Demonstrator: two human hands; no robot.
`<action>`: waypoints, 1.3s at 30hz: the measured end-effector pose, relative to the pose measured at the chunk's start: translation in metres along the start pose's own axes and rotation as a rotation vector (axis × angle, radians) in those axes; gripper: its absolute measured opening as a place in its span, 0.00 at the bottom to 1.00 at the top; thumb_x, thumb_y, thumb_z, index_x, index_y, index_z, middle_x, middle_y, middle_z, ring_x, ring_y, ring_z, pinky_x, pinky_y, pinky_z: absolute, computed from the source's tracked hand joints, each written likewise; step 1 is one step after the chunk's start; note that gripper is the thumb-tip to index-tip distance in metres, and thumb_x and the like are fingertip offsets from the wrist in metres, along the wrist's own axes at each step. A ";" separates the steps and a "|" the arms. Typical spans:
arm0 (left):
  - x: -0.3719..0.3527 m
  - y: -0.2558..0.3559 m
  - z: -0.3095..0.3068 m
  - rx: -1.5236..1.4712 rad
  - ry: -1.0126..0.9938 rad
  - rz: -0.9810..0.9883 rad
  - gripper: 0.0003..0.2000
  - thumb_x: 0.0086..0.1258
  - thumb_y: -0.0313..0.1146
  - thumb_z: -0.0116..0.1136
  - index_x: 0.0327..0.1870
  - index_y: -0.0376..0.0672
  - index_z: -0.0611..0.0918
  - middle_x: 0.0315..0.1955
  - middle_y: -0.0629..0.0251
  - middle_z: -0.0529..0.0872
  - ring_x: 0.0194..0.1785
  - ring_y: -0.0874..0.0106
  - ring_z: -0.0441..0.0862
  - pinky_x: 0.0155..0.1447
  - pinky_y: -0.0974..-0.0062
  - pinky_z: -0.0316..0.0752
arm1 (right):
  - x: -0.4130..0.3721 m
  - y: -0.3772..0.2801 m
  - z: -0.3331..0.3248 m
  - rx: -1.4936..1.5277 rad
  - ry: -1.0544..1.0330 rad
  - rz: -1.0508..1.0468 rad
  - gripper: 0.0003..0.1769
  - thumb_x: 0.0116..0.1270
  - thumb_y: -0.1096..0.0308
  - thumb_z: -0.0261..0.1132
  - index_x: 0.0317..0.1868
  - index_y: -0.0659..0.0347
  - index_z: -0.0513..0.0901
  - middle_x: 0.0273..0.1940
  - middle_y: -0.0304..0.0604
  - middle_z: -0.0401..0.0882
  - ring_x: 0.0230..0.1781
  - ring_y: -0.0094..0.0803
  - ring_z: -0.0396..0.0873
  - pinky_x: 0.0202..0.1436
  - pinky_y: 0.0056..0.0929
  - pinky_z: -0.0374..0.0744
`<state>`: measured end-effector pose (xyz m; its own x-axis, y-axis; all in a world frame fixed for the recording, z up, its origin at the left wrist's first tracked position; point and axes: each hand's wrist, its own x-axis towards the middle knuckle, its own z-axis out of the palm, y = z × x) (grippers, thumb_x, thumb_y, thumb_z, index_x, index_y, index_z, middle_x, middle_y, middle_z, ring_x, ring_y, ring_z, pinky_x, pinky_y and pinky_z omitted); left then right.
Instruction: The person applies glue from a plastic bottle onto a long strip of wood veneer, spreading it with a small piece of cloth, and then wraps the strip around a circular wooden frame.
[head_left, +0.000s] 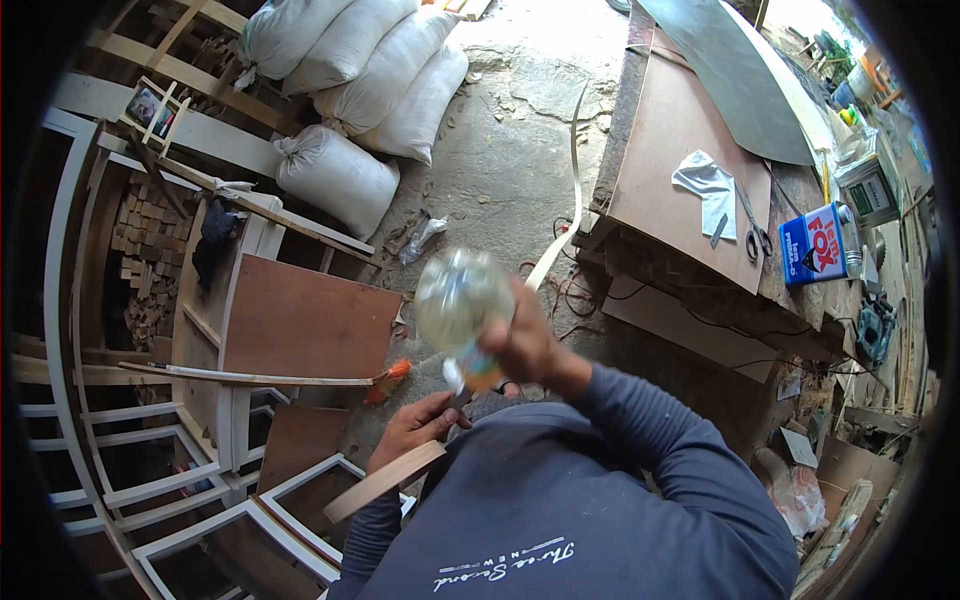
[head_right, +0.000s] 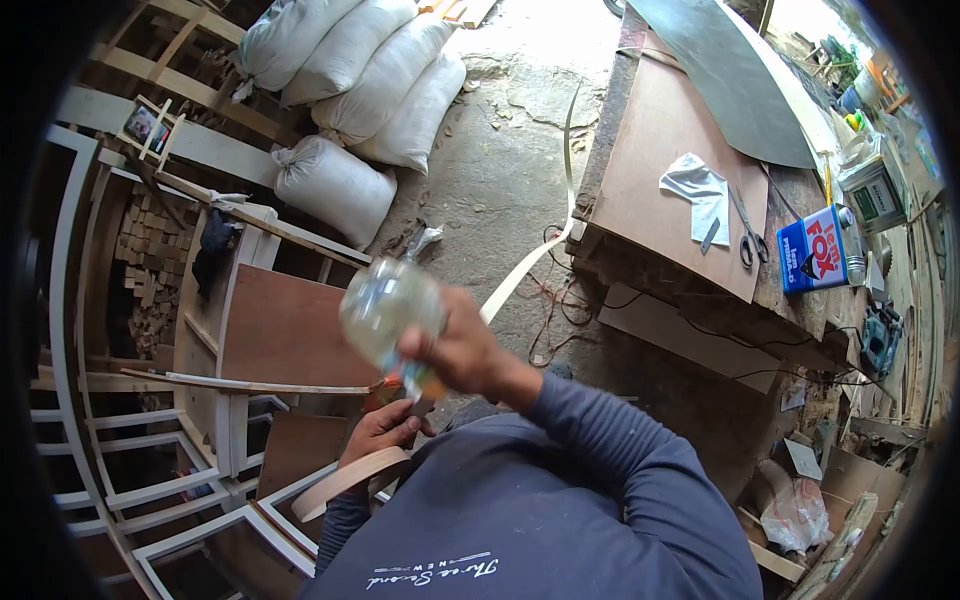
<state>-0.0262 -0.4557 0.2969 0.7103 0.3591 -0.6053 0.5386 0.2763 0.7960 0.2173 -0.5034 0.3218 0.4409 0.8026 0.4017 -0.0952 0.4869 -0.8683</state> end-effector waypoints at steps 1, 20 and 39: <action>-0.002 0.002 0.004 -0.042 0.026 0.021 0.17 0.79 0.36 0.58 0.63 0.36 0.81 0.38 0.72 0.88 0.33 0.85 0.72 0.40 0.84 0.68 | 0.007 0.011 -0.021 -0.032 -0.013 0.055 0.39 0.67 0.32 0.63 0.51 0.66 0.80 0.38 0.40 0.83 0.38 0.28 0.80 0.41 0.30 0.80; -0.014 0.002 0.000 -0.003 0.054 -0.002 0.16 0.78 0.33 0.59 0.61 0.38 0.82 0.35 0.74 0.88 0.30 0.86 0.70 0.36 0.84 0.67 | 0.020 0.046 -0.071 0.054 0.143 0.170 0.39 0.69 0.28 0.57 0.43 0.63 0.79 0.31 0.36 0.79 0.27 0.20 0.77 0.30 0.21 0.77; 0.004 0.014 0.005 0.071 0.038 -0.001 0.11 0.78 0.34 0.58 0.52 0.37 0.84 0.36 0.72 0.88 0.30 0.86 0.70 0.35 0.85 0.66 | 0.003 0.039 -0.062 0.030 0.255 0.217 0.48 0.64 0.22 0.56 0.51 0.68 0.77 0.33 0.41 0.81 0.27 0.24 0.79 0.32 0.25 0.80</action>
<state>-0.0134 -0.4552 0.3059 0.6923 0.3931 -0.6051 0.5714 0.2134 0.7924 0.2703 -0.5035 0.2713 0.6164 0.7784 0.1190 -0.2360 0.3267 -0.9152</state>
